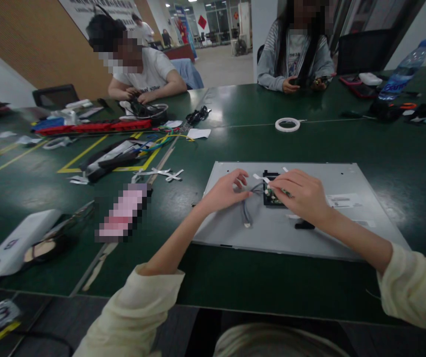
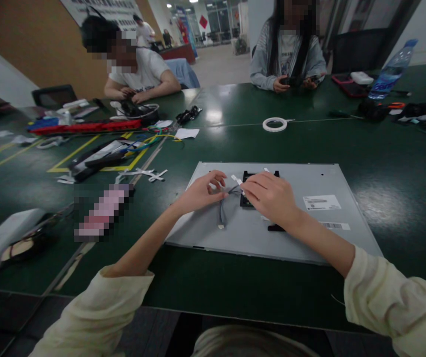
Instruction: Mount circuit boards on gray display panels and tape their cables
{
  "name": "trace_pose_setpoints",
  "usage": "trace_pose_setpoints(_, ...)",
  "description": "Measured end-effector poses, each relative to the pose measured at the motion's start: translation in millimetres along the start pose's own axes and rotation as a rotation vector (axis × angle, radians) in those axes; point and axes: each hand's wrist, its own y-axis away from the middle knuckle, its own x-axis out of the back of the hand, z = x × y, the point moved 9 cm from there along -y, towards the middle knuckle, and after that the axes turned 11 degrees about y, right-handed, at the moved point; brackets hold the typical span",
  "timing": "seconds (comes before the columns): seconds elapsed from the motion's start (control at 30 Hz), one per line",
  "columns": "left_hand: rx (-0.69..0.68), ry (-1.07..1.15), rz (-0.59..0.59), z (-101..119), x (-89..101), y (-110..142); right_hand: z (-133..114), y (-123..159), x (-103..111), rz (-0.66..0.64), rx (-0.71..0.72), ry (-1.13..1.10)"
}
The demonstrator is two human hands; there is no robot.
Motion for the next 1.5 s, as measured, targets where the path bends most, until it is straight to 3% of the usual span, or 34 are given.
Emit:
trace_pose_setpoints(0.13, -0.08, -0.222, -0.114, 8.8, -14.5, 7.0, 4.1, -5.3, -9.7, -0.016, -0.047, 0.07)
trace_pose_setpoints(0.47, -0.037, -0.252, -0.028, -1.0, -5.1, 0.4, -20.6, -2.3, -36.9, -0.18, 0.02, 0.187)
trace_pose_setpoints(0.73, -0.161, -0.336, -0.043, 7.6, -8.5, 1.5, -26.0, 2.9, -58.6, -0.327, 0.054, 0.218)
trace_pose_setpoints(0.93, -0.234, -0.354, -0.014, 11.4, -11.4, 0.2, -31.7, 4.3, -63.0, -0.365, 0.082, 0.212)
trace_pose_setpoints(1.13, -0.258, -0.344, -0.06, 12.0, -16.1, 0.1, -37.1, 9.1, -71.5, -0.435, 0.136, 0.19)
trace_pose_setpoints(1.5, -0.274, -0.363, -0.093, 11.7, -18.0, -1.2, -43.6, 10.4, -69.7, -0.391, 0.201, 0.19)
